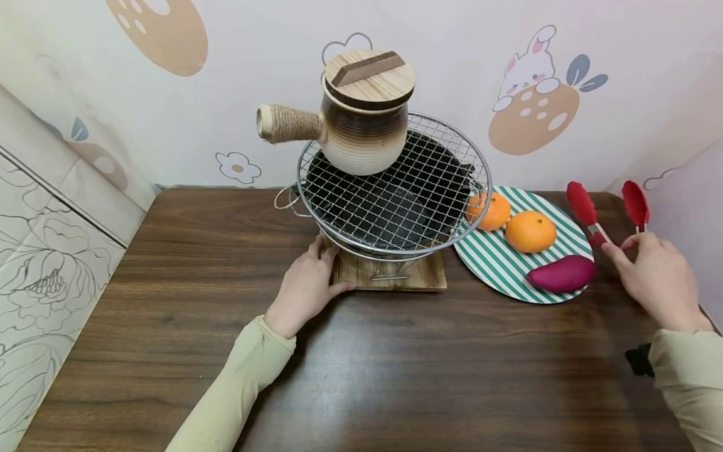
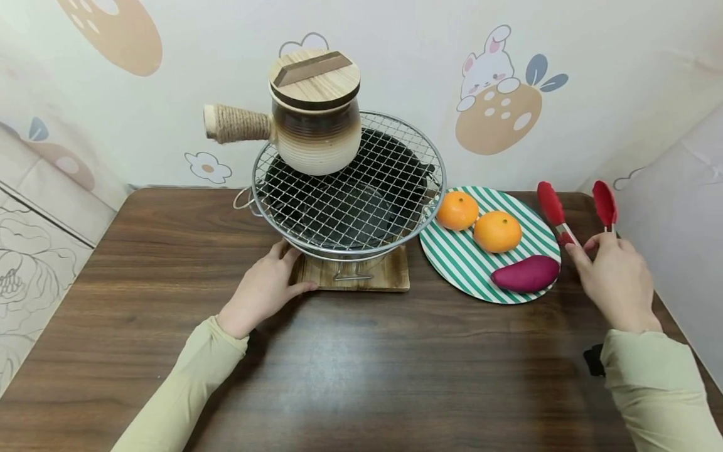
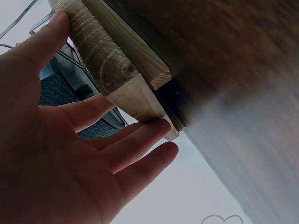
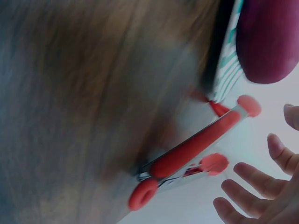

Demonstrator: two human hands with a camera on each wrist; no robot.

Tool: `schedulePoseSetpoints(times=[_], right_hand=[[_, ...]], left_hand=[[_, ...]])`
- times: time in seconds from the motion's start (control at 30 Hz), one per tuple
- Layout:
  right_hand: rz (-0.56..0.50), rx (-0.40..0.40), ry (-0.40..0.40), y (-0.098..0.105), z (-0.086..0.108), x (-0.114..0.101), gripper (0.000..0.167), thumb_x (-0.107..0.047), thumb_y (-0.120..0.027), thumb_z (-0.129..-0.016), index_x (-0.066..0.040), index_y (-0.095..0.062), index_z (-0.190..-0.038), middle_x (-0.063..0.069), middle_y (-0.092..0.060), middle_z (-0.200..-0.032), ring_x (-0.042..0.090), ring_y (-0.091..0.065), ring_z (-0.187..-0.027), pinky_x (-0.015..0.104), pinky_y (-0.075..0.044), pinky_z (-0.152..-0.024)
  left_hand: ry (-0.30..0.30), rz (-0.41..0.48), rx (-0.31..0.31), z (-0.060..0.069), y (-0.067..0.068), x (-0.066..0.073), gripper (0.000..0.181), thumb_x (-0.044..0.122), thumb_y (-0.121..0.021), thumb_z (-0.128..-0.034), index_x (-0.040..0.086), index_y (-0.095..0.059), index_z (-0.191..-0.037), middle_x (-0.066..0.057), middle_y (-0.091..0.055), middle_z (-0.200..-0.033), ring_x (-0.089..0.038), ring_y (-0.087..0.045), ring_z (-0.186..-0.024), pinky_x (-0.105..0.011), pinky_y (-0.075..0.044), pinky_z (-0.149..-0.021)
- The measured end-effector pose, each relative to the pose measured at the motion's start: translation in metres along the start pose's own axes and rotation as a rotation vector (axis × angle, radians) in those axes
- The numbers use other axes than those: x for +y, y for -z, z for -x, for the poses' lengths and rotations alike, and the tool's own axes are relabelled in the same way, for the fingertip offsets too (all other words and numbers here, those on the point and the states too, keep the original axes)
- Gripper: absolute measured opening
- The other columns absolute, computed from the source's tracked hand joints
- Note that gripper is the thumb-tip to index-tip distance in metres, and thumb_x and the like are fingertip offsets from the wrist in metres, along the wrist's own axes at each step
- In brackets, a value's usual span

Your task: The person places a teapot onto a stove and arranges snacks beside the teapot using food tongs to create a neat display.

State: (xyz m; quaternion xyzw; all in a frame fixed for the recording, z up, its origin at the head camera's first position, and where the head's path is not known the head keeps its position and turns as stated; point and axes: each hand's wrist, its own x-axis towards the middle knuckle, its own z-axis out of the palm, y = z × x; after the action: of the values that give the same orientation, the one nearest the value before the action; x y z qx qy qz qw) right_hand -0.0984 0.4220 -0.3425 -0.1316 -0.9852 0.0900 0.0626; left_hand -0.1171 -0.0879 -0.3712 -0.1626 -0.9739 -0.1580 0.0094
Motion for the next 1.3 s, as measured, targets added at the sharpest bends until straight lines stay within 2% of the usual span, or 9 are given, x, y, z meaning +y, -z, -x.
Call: schedulePoseSetpoints(times=[0.17,0.27,0.4,0.5,0.67,0.8,0.9,1.1,1.3], right_hand=[[0.035,0.010,-0.022,0.000,-0.002,0.009,0.041,-0.031,-0.041,-0.102,0.009,-0.053,-0.102,0.037,-0.051,-0.096,0.054,-0.048,-0.088,0.059,-0.039,-0.068],[0.059,0.009,-0.032,0.000,-0.003,0.014,0.035,-0.023,-0.043,-0.101,0.010,-0.056,-0.099,0.036,-0.053,-0.091,0.051,-0.050,-0.083,0.054,-0.040,-0.063],[0.083,-0.003,-0.050,-0.001,-0.004,0.019,0.033,-0.018,-0.050,-0.100,0.012,-0.057,-0.088,0.028,-0.054,-0.072,0.041,-0.050,-0.068,0.041,-0.035,-0.052],[0.101,-0.011,-0.067,-0.002,-0.004,0.022,0.034,-0.017,-0.053,-0.099,0.015,-0.056,-0.087,0.026,-0.054,-0.066,0.038,-0.050,-0.064,0.039,-0.034,-0.051],[0.098,-0.006,-0.088,-0.005,-0.005,0.028,0.031,-0.014,-0.055,-0.097,0.017,-0.057,-0.091,0.034,-0.056,-0.077,0.045,-0.051,-0.071,0.048,-0.038,-0.058],[0.083,-0.014,-0.100,-0.007,-0.006,0.031,0.026,-0.011,-0.052,-0.096,0.014,-0.058,-0.092,0.036,-0.056,-0.086,0.050,-0.050,-0.080,0.053,-0.038,-0.063],[0.077,-0.036,-0.115,-0.009,-0.006,0.032,0.026,-0.011,-0.048,-0.097,0.014,-0.056,-0.099,0.038,-0.053,-0.093,0.053,-0.048,-0.087,0.056,-0.038,-0.067],[0.054,-0.108,-0.178,-0.010,-0.005,0.034,0.047,-0.024,-0.041,-0.101,0.015,-0.039,-0.128,0.044,-0.040,-0.112,0.060,-0.038,-0.104,0.066,-0.037,-0.081],[0.005,-0.162,-0.221,-0.010,-0.004,0.038,0.065,-0.037,-0.033,-0.102,0.017,-0.022,-0.137,0.046,-0.032,-0.117,0.063,-0.034,-0.106,0.069,-0.036,-0.084]], left_hand=[[0.000,0.003,0.002,0.000,-0.001,0.000,0.077,0.048,-0.075,-0.0780,0.003,-0.052,-0.136,-0.029,-0.041,-0.146,-0.045,-0.058,-0.118,-0.051,-0.050,-0.097],[0.003,0.001,-0.002,0.000,-0.001,-0.001,0.077,0.048,-0.075,-0.0780,0.003,-0.052,-0.137,-0.029,-0.041,-0.146,-0.045,-0.058,-0.118,-0.051,-0.050,-0.097],[0.004,0.000,-0.001,-0.001,-0.001,-0.001,0.078,0.049,-0.075,-0.0778,0.003,-0.052,-0.137,-0.029,-0.041,-0.146,-0.045,-0.058,-0.118,-0.051,-0.050,-0.097],[0.003,0.000,-0.001,-0.001,-0.001,0.000,0.078,0.049,-0.075,-0.0780,0.003,-0.052,-0.137,-0.030,-0.041,-0.146,-0.045,-0.057,-0.118,-0.051,-0.050,-0.097],[0.006,0.000,-0.006,-0.001,-0.001,0.000,0.078,0.049,-0.075,-0.0785,0.003,-0.051,-0.137,-0.030,-0.041,-0.146,-0.045,-0.057,-0.119,-0.051,-0.050,-0.097],[0.008,0.007,-0.005,0.000,-0.001,0.000,0.078,0.048,-0.075,-0.0784,0.003,-0.051,-0.137,-0.029,-0.040,-0.147,-0.045,-0.057,-0.119,-0.051,-0.050,-0.096],[0.010,0.015,-0.006,0.000,-0.001,0.000,0.078,0.048,-0.075,-0.0782,0.004,-0.051,-0.138,-0.029,-0.040,-0.147,-0.045,-0.056,-0.119,-0.052,-0.050,-0.097],[0.013,0.020,-0.010,0.000,-0.001,0.000,0.079,0.048,-0.075,-0.0782,0.004,-0.050,-0.139,-0.029,-0.039,-0.147,-0.045,-0.056,-0.120,-0.052,-0.050,-0.097],[0.011,0.019,-0.011,-0.001,-0.001,-0.001,0.079,0.048,-0.075,-0.0781,0.005,-0.049,-0.139,-0.030,-0.039,-0.148,-0.046,-0.056,-0.120,-0.052,-0.050,-0.096]])
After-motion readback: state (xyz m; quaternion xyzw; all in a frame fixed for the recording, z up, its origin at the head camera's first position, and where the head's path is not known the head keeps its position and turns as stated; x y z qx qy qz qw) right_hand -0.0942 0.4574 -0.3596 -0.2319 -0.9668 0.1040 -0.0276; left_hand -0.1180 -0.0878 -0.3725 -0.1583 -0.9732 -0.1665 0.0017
